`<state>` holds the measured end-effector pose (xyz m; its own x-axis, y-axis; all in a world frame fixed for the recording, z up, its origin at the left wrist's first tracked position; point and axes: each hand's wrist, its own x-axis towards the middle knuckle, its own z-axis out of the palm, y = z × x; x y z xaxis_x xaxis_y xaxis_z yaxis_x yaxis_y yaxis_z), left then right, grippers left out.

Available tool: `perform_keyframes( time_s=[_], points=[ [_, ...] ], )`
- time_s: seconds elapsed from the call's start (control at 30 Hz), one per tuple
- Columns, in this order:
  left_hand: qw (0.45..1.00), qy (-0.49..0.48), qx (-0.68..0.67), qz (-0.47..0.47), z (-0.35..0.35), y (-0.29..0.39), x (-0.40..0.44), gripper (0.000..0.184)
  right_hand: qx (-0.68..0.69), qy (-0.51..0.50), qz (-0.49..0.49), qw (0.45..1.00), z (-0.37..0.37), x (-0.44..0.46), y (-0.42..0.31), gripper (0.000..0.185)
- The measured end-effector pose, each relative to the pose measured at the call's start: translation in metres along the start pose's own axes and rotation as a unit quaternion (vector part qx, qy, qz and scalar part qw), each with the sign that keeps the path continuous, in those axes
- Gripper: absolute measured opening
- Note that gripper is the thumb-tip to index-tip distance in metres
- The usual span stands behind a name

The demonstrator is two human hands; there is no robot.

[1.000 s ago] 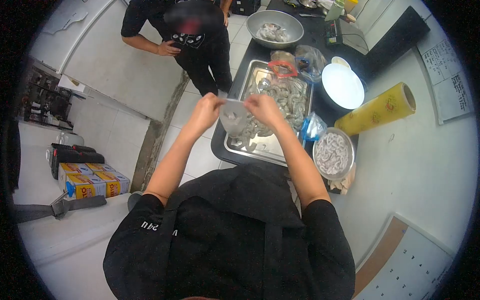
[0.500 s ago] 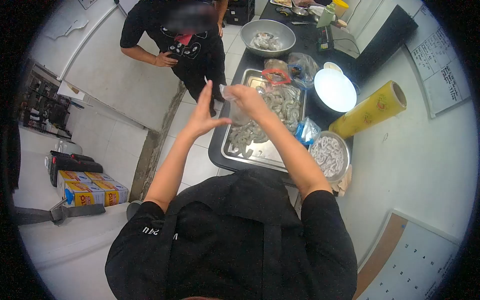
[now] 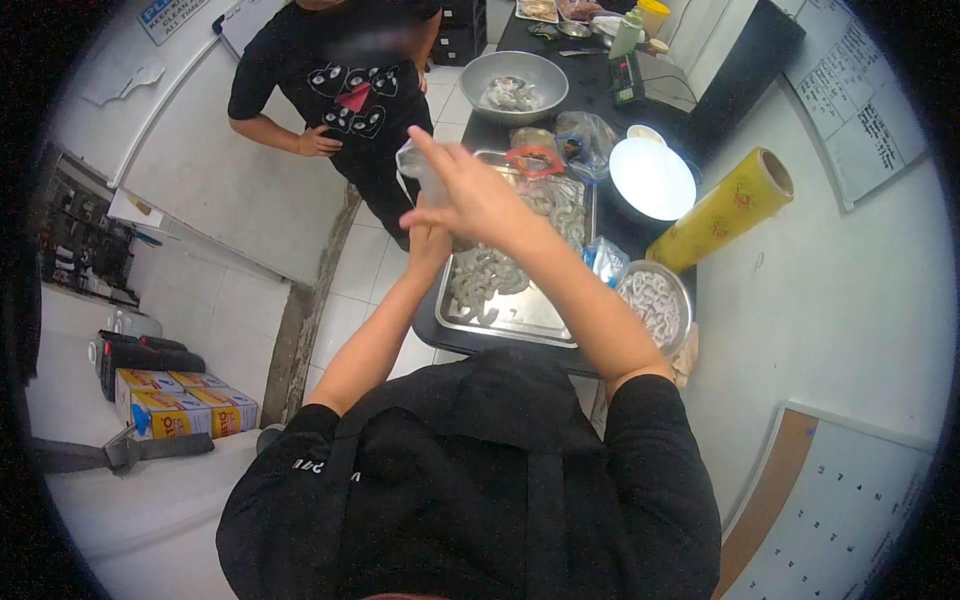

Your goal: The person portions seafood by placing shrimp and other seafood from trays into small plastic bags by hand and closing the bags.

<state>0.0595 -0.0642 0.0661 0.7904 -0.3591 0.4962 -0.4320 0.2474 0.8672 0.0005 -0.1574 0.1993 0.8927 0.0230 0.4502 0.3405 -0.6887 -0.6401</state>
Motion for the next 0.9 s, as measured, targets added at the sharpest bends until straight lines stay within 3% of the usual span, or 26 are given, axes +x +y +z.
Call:
perform_keyframes(
  time_s=[0.03, 0.1, 0.13, 0.2, 0.3, 0.43, 0.5, 0.57, 0.6, 0.67, 0.7, 0.8, 0.87, 0.9],
  points=[
    [1.0, -0.002, -0.001, 0.001, -0.001, 0.0, -0.001, 0.031, -0.098, 0.047, 0.002, 0.994, 0.001, -0.004, 0.002, 0.044],
    [0.989, -0.052, 0.001, -0.139, -0.006, 0.001, -0.002, 0.033, -0.196, 0.096, 0.005, 0.976, 0.002, -0.008, 0.01, 0.046],
    [0.989, -0.056, 0.002, -0.137, -0.003, -0.002, -0.004, 0.033, -0.128, 0.041, -0.004, 0.991, 0.001, -0.005, 0.018, 0.047],
    [0.991, -0.008, 0.133, 0.005, 0.006, -0.006, -0.002, 0.028, -0.062, -0.007, -0.017, 0.998, -0.005, 0.0, 0.018, 0.048],
    [0.996, -0.018, 0.08, 0.023, 0.012, -0.003, -0.003, 0.027, -0.038, -0.026, 0.01, 0.999, -0.01, 0.004, 0.001, 0.048],
    [0.996, -0.051, 0.016, -0.072, 0.01, -0.011, -0.009, 0.023, 0.048, -0.026, 0.028, 0.998, -0.015, 0.006, -0.008, 0.052],
    [0.983, -0.086, 0.119, -0.114, 0.004, -0.014, -0.009, 0.022, 0.094, -0.019, 0.026, 0.995, -0.019, 0.008, -0.013, 0.054],
    [0.994, -0.022, 0.092, -0.058, 0.012, 0.007, -0.006, 0.022, 0.314, 0.088, 0.003, 0.945, -0.024, 0.009, -0.016, 0.052],
    [0.997, 0.04, 0.06, -0.006, 0.014, 0.015, -0.006, 0.022, 0.297, 0.157, -0.004, 0.942, -0.026, 0.007, -0.02, 0.055],
    [0.998, 0.028, 0.047, -0.026, 0.006, 0.005, -0.006, 0.023, 0.046, 0.19, -0.013, 0.981, -0.031, -0.004, -0.019, 0.066],
    [0.999, 0.028, 0.036, -0.017, 0.005, 0.0, -0.007, 0.024, 0.045, 0.19, -0.017, 0.981, -0.019, -0.01, -0.015, 0.066],
    [0.999, 0.036, 0.002, 0.003, 0.01, 0.019, -0.003, 0.032, -0.052, 0.13, 0.0, 0.99, 0.027, -0.021, 0.014, 0.055],
    [0.983, -0.032, 0.173, 0.049, 0.008, 0.004, -0.008, 0.039, -0.16, 0.069, -0.01, 0.985, 0.037, -0.015, 0.025, 0.034],
    [0.985, -0.063, 0.162, 0.019, 0.008, 0.008, -0.007, 0.043, -0.159, 0.07, -0.011, 0.985, 0.036, -0.014, 0.025, 0.034]
  ],
)
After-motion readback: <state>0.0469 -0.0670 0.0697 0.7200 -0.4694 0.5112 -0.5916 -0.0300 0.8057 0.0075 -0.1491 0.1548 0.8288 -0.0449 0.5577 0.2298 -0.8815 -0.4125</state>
